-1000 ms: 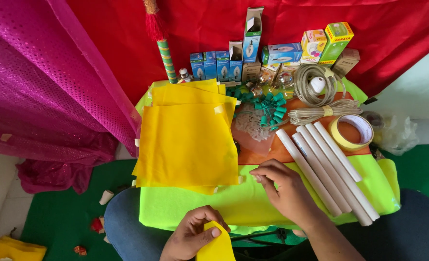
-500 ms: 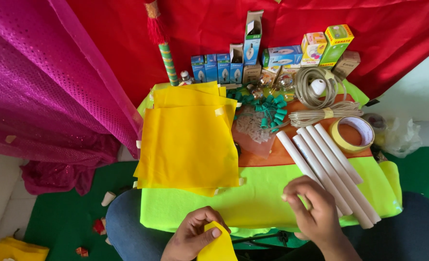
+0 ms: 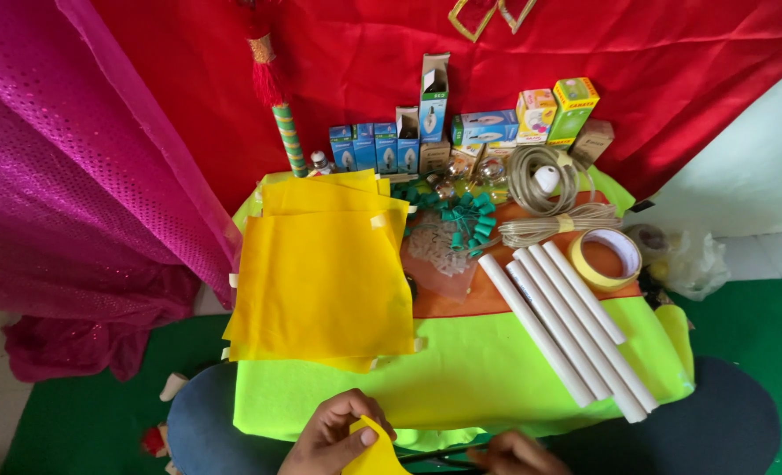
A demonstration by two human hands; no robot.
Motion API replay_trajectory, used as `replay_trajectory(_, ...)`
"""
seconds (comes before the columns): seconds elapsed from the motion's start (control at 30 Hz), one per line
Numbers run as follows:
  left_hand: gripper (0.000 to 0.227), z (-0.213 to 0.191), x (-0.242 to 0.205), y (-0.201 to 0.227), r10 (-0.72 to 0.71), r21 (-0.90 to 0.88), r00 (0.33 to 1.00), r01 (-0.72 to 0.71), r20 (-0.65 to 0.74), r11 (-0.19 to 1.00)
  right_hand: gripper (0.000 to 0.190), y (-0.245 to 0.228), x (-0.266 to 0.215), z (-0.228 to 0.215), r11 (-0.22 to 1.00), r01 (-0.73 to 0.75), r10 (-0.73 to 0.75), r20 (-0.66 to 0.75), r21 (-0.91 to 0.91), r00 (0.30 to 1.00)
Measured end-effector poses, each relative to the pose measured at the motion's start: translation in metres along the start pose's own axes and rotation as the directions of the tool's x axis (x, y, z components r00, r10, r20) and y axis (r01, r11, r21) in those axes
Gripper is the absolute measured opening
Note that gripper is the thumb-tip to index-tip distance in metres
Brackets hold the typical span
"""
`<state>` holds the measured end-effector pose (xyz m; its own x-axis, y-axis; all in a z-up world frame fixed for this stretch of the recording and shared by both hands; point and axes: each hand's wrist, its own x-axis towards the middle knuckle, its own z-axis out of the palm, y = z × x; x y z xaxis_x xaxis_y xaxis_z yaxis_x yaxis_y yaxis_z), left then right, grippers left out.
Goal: The person prepares yellow paper sheets by hand, picking them up one at a time from a stack, folding and smoothing the edges, and applying adhesive tape from a roll to the edges of the sheets.
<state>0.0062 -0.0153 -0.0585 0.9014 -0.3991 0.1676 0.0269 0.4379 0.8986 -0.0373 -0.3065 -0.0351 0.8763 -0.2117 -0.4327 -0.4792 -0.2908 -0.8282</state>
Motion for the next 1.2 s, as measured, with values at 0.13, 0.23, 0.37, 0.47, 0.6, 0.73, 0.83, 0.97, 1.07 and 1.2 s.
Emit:
replay_trajectory(0.13, 0.014, -0.001, -0.001, 0.001, 0.037, -0.006, 0.999, -0.037, 0.007, 0.999, 0.088, 0.122, 0.055, 0.004, 0.723, -0.5, 0.006, 0.72, 0.476, 0.694)
replay_trajectory(0.23, 0.014, -0.001, -0.003, -0.001, 0.004, -0.002, 0.999, -0.004, -0.049, 1.0, 0.059, 0.124, 0.07, 0.004, 0.959, -0.066, -0.137, 0.653, 0.277, 0.745)
replay_trajectory(0.37, 0.015, -0.003, -0.002, -0.003, 0.033, 0.029, 0.999, -0.032, -0.032, 0.999, 0.028, 0.132, 0.087, 0.008, 0.805, 0.572, -0.37, 0.62, -0.158, 0.692)
replay_trajectory(0.47, 0.015, -0.001, -0.002, 0.001, 0.025, 0.02, 0.999, -0.024, -0.031, 1.0, 0.036, 0.154, 0.095, 0.012, 0.914, 0.403, -0.375, 0.502, 0.056, 0.779)
replay_trajectory(0.6, 0.016, 0.0, -0.002, 0.003, 0.018, 0.013, 1.0, -0.018, -0.02, 1.0, 0.023, 0.1, 0.078, 0.005, 0.802, 0.528, -0.297, 0.582, -0.277, 0.757)
replay_trajectory(0.73, 0.016, 0.002, -0.002, 0.005, -0.014, -0.026, 1.0, 0.014, -0.025, 1.0, 0.018, 0.089, 0.068, 0.008, 0.877, 0.179, 0.028, 0.419, -0.445, 0.908)
replay_trajectory(0.83, 0.012, -0.004, -0.008, -0.007, -0.04, -0.028, 0.997, 0.039, -0.073, 0.999, 0.017, 0.003, 0.025, -0.001, 0.91, 0.007, 0.166, 0.381, -0.414, 0.909)
replay_trajectory(0.97, 0.013, -0.003, -0.006, -0.005, -0.029, 0.015, 0.997, 0.03, -0.074, 0.999, 0.023, 0.089, 0.071, 0.004, 0.876, 0.327, -0.132, 0.477, -0.355, 0.869)
replay_trajectory(1.07, 0.013, 0.0, -0.004, 0.0, -0.041, -0.007, 0.997, 0.04, -0.064, 0.999, 0.019, 0.123, 0.088, 0.005, 0.724, 0.642, -0.457, 0.521, -0.254, 0.721)
replay_trajectory(1.2, 0.015, 0.003, -0.002, 0.004, -0.043, -0.011, 0.997, 0.043, -0.057, 0.999, 0.033, 0.144, 0.09, 0.013, 0.903, 0.321, -0.163, 0.463, -0.285, 0.871)
